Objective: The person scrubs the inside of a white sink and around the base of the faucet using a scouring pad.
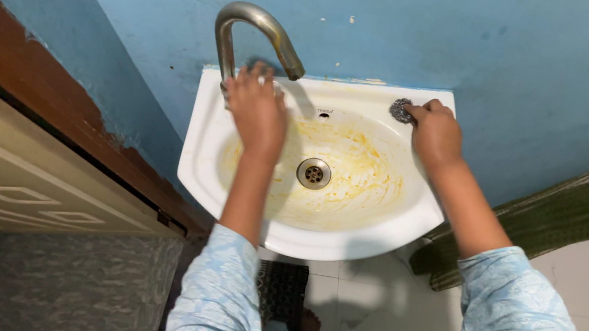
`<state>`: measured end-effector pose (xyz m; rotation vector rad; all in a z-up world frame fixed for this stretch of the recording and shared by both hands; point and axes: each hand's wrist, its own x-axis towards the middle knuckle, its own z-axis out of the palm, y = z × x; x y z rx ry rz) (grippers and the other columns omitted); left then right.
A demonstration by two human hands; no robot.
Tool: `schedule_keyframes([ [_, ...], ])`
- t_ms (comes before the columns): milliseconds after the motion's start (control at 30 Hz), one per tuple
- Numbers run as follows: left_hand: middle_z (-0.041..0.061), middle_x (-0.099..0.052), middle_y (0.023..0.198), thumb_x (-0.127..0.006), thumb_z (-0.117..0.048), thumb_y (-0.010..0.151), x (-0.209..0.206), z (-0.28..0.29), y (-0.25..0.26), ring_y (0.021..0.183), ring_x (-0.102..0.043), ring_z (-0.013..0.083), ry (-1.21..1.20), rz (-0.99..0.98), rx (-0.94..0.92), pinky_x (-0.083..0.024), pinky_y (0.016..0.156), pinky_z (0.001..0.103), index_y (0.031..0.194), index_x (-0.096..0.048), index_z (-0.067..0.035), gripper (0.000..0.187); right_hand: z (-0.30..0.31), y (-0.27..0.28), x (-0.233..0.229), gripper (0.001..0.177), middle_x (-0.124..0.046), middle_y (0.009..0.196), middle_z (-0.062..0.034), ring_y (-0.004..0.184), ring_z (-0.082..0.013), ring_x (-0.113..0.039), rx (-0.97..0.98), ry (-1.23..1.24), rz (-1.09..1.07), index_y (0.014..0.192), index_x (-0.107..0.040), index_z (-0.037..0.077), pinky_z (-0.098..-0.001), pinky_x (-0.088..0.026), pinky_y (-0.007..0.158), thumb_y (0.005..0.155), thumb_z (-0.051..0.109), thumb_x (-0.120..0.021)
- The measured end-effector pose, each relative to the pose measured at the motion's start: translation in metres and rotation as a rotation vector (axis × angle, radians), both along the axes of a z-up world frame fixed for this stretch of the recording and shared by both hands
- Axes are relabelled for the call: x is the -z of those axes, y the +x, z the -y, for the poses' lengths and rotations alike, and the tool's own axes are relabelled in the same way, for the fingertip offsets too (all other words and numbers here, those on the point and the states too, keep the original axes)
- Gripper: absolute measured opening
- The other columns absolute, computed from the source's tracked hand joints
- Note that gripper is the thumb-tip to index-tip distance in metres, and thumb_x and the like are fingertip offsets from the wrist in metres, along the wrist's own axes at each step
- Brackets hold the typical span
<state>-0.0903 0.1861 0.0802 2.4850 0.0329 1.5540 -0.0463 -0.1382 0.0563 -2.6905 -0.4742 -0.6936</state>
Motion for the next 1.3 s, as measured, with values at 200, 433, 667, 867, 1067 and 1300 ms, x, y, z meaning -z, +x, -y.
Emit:
schedule_keyframes([
  [200, 0.018, -0.068, 0.122, -0.06, -0.004, 0.082, 0.04, 0.102, 0.032, 0.119, -0.062, 0.0363, 0.063, -0.174, 0.433, -0.046, 0.105, 0.049, 0.12, -0.067, 0.003, 0.039, -0.05, 0.014, 0.014, 0.029, -0.069, 0.097, -0.0145, 0.095, -0.0368, -0.064, -0.123, 0.054, 0.011, 0.11, -0.081, 0.013, -0.0456, -0.053, 0.082, 0.088, 0.003, -0.064],
  [433, 0.019, -0.065, 0.125, -0.062, -0.004, 0.084, 0.081, 0.124, 0.07, 0.109, -0.063, 0.0358, -0.045, -0.335, 0.472, -0.053, 0.092, 0.043, 0.117, -0.065, 0.001, 0.034, -0.061, 0.027, 0.025, 0.018, -0.072, 0.102, -0.0146, 0.096, -0.0385, -0.065, -0.217, 0.049, 0.029, 0.098, -0.076, 0.007, -0.0463, -0.053, 0.082, 0.084, 0.005, -0.065],
  [667, 0.014, -0.062, 0.098, -0.064, -0.005, 0.082, 0.095, 0.124, 0.089, 0.095, -0.062, 0.0331, 0.036, -0.4, 0.452, -0.054, 0.08, 0.042, 0.094, -0.06, -0.006, 0.013, -0.063, 0.033, 0.026, 0.015, -0.071, 0.099, -0.0145, 0.095, -0.039, -0.065, -0.203, 0.051, 0.025, 0.098, -0.075, 0.005, -0.0471, -0.053, 0.083, 0.086, 0.004, -0.066],
  [867, 0.014, -0.063, 0.1, -0.062, -0.002, 0.083, 0.089, 0.084, 0.081, 0.097, -0.064, 0.0332, 0.076, -0.424, 0.352, -0.056, 0.079, 0.042, 0.095, -0.06, -0.005, 0.012, -0.101, 0.035, 0.021, 0.015, -0.069, 0.099, -0.0153, 0.092, -0.0386, -0.065, -0.303, 0.059, 0.064, 0.095, -0.074, 0.004, -0.047, -0.053, 0.08, 0.082, 0.003, -0.067],
  [1067, 0.019, -0.064, 0.107, -0.062, -0.004, 0.091, 0.07, 0.032, 0.059, 0.098, -0.064, 0.0371, -0.006, -0.607, 0.263, -0.056, 0.082, 0.046, 0.102, -0.063, -0.002, 0.011, -0.155, 0.037, 0.027, 0.011, -0.067, 0.097, -0.016, 0.094, -0.0379, -0.064, -0.389, 0.107, 0.045, 0.091, -0.072, 0.004, -0.0468, -0.053, 0.08, 0.08, 0.003, -0.069],
  [1300, 0.022, -0.063, 0.111, -0.064, 0.006, 0.078, 0.055, 0.026, 0.038, 0.101, -0.062, 0.0395, -0.067, -0.626, 0.272, -0.055, 0.082, 0.047, 0.108, -0.064, 0.002, 0.031, -0.157, 0.04, 0.014, 0.014, -0.063, 0.101, -0.0171, 0.098, -0.0368, -0.063, -0.416, -0.105, -0.076, 0.098, -0.073, 0.008, -0.0458, -0.052, 0.084, 0.091, 0.009, -0.061],
])
